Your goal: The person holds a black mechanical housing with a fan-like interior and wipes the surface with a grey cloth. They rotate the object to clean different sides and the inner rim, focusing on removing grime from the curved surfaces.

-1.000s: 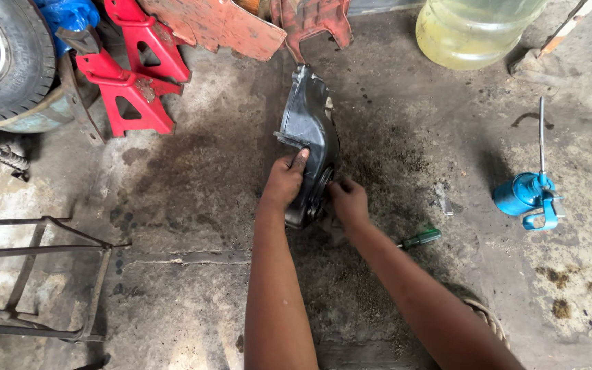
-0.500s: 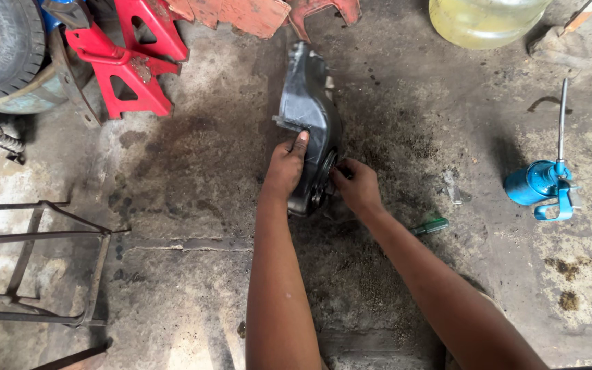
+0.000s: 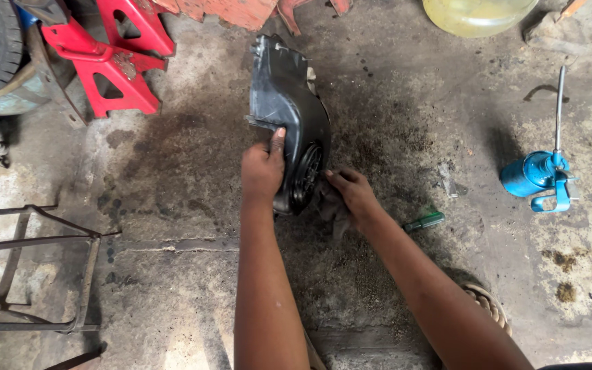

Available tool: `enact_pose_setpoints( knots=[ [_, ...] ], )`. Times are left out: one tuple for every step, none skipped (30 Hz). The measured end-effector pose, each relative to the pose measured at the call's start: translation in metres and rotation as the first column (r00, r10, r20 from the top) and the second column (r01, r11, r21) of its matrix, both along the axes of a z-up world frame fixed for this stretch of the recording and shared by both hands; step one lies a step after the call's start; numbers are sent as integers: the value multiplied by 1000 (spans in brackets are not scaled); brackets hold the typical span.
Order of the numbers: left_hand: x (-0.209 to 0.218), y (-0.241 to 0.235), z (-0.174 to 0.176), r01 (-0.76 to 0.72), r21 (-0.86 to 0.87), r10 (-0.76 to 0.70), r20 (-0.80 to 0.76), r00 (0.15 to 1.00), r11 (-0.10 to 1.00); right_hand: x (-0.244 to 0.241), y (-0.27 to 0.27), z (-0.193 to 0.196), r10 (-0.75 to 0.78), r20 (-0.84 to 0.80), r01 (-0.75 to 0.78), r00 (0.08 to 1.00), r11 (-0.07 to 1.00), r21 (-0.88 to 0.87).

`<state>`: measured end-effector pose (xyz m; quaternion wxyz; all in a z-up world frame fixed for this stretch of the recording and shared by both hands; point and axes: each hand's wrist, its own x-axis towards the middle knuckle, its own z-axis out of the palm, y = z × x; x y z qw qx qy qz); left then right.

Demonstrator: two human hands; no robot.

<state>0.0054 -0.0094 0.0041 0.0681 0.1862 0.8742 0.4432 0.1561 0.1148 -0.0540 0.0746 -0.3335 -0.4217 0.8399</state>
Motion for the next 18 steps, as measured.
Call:
enact_pose_setpoints(
  knots=[
    [-1, -2, 0, 5, 3, -5, -16, 1000, 1000, -3, 2, 2, 19, 26, -20, 999, 999, 42],
    [-2, -5, 1, 8, 7, -8, -32, 999, 1000, -7, 2, 5, 39, 53, -43, 998, 996, 83],
    [-2, -7, 0, 12, 11, -12, -48, 999, 1000, -10, 2, 9, 58, 80, -68, 995, 990, 124],
    [-2, -7, -1, 5, -31, -6, -49, 999, 999, -14, 0, 13, 81, 105, -95, 991, 986, 137],
    [-2, -7, -2, -2, -74, -2, -50, 999, 997, -17, -1, 17, 103, 130, -122, 986, 981, 149],
    [-3, -7, -2, -9, -117, 2, -54, 999, 993, -20, -3, 21, 124, 152, -149, 981, 976, 161],
    [-4, -6, -2, -5, -139, 1, -28, 1000, 990, -21, -3, 25, 125, 166, -152, 978, 974, 168],
    [-4, -4, -3, 1, -160, -1, -2, 1000, 987, -23, -3, 27, 123, 179, -155, 976, 972, 175],
    [-4, -2, -4, 7, -181, -3, 24, 1000, 983, -24, -3, 27, 121, 192, -157, 974, 971, 182],
    [-4, 1, -5, 17, -176, -29, -66, 997, 984, -25, -2, 25, 104, 179, -140, 978, 970, 199],
    [-5, 5, -6, 29, -171, -56, -155, 986, 985, -27, 1, 23, 87, 166, -122, 982, 969, 216],
    [-4, 7, -7, 40, -169, -81, -243, 967, 985, -28, 3, 19, 71, 154, -106, 986, 967, 232],
    [-2, 8, -8, 31, -182, -70, -213, 975, 983, -30, 6, 14, 84, 157, -113, 984, 976, 187],
    [0, 11, -8, 21, -192, -57, -184, 981, 981, -32, 12, 11, 97, 159, -120, 983, 982, 143],
    [2, 12, -8, 11, -202, -43, -155, 987, 979, -32, 14, 8, 110, 160, -127, 981, 987, 100],
    [4, 11, -7, 22, -193, -53, -157, 986, 981, -31, 15, 4, 122, 142, -133, 982, 988, 74],
    [6, 10, -6, 32, -183, -62, -158, 985, 983, -28, 15, 2, 133, 125, -140, 983, 989, 47],
    [5, 11, -5, 46, -173, -75, -167, 983, 984, -28, 17, 0, 139, 101, -142, 985, 990, 24]
  ],
)
